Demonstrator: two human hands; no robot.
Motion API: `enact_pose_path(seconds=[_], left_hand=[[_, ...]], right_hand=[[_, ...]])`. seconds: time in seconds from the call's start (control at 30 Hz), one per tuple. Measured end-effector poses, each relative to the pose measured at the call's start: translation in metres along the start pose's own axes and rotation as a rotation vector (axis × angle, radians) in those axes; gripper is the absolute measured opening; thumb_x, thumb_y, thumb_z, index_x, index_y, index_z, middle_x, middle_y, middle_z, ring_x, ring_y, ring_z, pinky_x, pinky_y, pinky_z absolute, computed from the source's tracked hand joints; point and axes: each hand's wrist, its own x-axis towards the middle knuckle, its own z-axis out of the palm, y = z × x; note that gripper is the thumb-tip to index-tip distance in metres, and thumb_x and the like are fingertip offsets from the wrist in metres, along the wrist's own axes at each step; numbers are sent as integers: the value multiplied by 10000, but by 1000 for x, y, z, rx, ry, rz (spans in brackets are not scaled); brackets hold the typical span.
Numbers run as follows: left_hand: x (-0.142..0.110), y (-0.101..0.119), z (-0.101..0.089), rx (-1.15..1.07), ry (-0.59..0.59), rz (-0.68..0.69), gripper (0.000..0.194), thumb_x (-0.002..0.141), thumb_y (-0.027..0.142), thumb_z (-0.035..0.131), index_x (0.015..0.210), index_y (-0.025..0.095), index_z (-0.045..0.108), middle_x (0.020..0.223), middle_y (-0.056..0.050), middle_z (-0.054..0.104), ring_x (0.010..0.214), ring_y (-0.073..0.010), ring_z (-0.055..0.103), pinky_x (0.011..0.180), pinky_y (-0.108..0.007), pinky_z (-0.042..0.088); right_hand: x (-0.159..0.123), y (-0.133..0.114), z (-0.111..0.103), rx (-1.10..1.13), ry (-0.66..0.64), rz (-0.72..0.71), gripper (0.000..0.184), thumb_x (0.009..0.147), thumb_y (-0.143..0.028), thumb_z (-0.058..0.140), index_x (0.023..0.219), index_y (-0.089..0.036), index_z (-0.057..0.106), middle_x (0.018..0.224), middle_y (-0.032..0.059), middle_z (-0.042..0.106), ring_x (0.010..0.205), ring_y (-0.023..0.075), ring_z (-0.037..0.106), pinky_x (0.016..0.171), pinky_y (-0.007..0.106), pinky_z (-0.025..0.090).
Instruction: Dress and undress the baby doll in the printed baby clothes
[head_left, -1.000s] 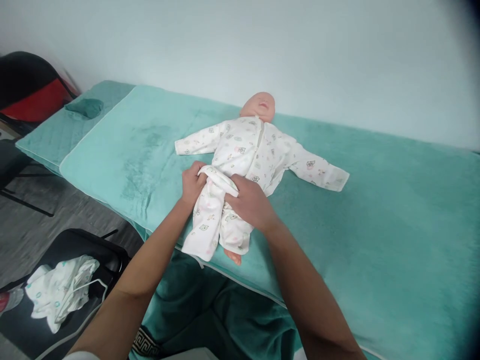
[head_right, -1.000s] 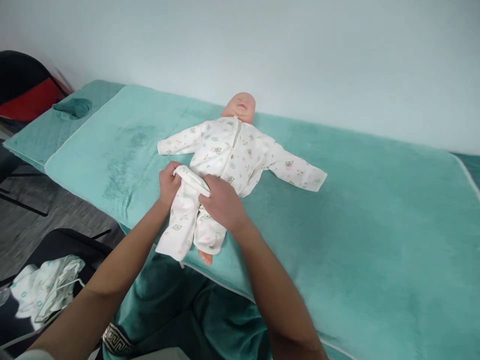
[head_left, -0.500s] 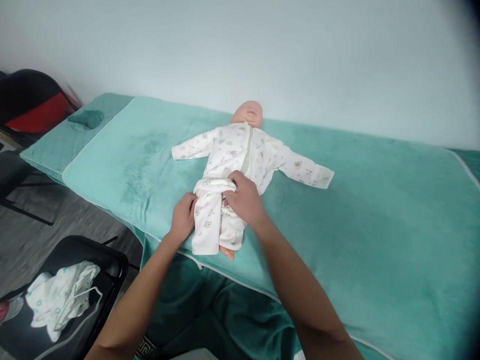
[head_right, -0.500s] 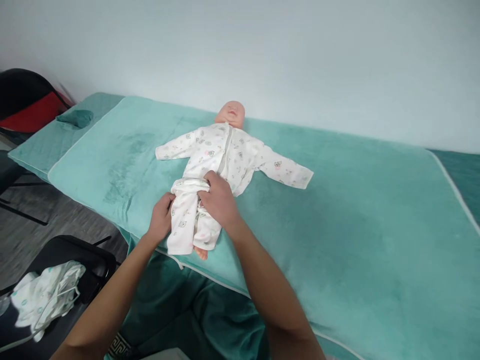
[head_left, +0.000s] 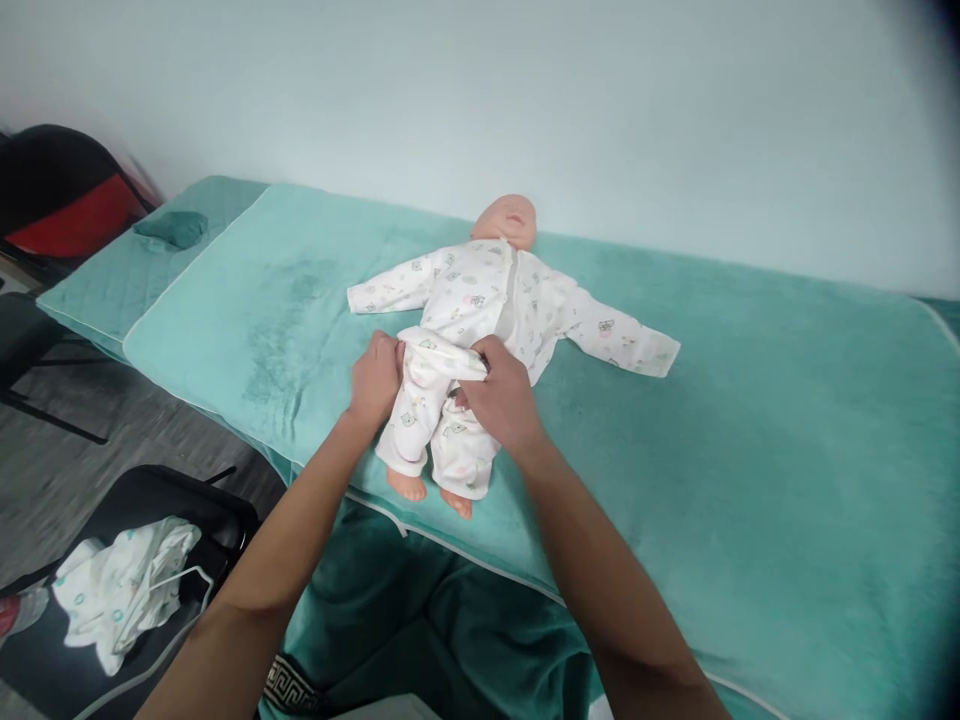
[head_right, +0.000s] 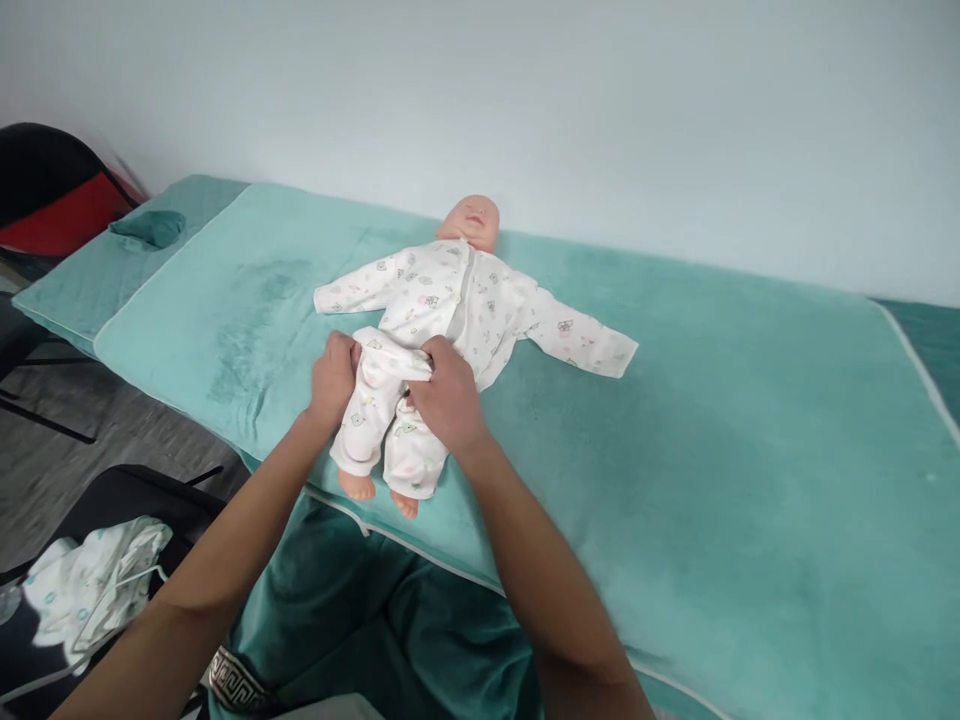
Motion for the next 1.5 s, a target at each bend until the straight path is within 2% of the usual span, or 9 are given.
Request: enact_pose_path(seconds=[0.27, 0.4, 0.47, 0.57, 0.73, 0.93, 1.13, 1.27, 1.5], left_hand=[[12, 5, -11, -522, 152, -154, 175, 1000, 370, 552, 938, 213, 598, 864, -10, 627, 815, -158, 591, 790, -290, 476], [40, 36, -25, -619, 36, -51, 101, 935, 268, 616, 1018, 218, 644, 1018, -30, 680, 956, -169, 645, 849, -299, 508], [50, 57, -30, -462, -135, 112, 163, 878, 200, 664, 1039, 222, 653, 1074, -35, 681, 1027, -191, 638, 901, -326, 509], [51, 82, -33, -55, -321, 339, 358, 791, 154, 742, 1127, 219, 635, 1205, -70, 641, 1149, -262, 581, 985, -408, 491], [33, 96, -21, 248, -219, 370, 204, 854, 117, 642, 1033, 205, 596, 1208, -117, 602, 1142, -304, 535, 898, -417, 486], [43, 67, -16, -314, 80, -15, 93, 930, 225, 560, 850, 217, 514, 824, -18, 555, 823, -192, 563, 769, -329, 474], [59, -10, -19, -686, 275, -520, 79, 877, 203, 524, 802, 214, 500, 771, 21, 530, 713, -125, 544, 630, -245, 472], [37, -32, -12, -653, 159, -258, 89, 858, 250, 615, 931, 200, 602, 840, 17, 609, 748, -118, 592, 720, -249, 488], [19, -28, -8, -274, -87, 233, 226, 893, 238, 584, 1032, 214, 760, 1254, -98, 661, 1151, -233, 596, 1034, -389, 455]], right_hand=[[-1, -1, -10, -180, -169, -241, 174, 823, -300, 716, 893, -239, 569, 830, -23, 644, 763, 184, 604, 672, 294, 416], [-2, -2, -28, -103, -322, -560, 211, 974, -441, 637, 938, -234, 646, 863, 7, 678, 766, 179, 626, 702, 310, 466], [-1, 1, -35, -77, -134, -670, 249, 1030, -413, 552, 888, -233, 648, 850, 27, 689, 783, 185, 646, 724, 323, 484], [4, 11, -37, -240, 289, -552, 243, 1000, -411, 599, 835, -232, 591, 812, 30, 641, 691, 178, 583, 657, 325, 448], [8, 21, -22, -581, 326, -284, 277, 886, -466, 694, 905, -234, 544, 931, 73, 618, 801, 242, 575, 640, 336, 385], [8, 18, -21, -287, 381, -182, 172, 961, -366, 541, 839, -246, 516, 746, 15, 548, 690, 197, 507, 657, 335, 377], [7, 71, -80, 83, 756, -17, 271, 923, -503, 521, 839, -248, 493, 773, 2, 515, 724, 206, 534, 666, 338, 427], [-21, 106, -116, -240, 830, 224, 234, 839, -461, 594, 826, -233, 545, 787, 27, 571, 717, 221, 530, 747, 414, 454], [-42, 93, -82, -530, 851, -173, 154, 881, -296, 542, 1001, -211, 587, 1089, 150, 619, 998, 284, 613, 827, 454, 523]])
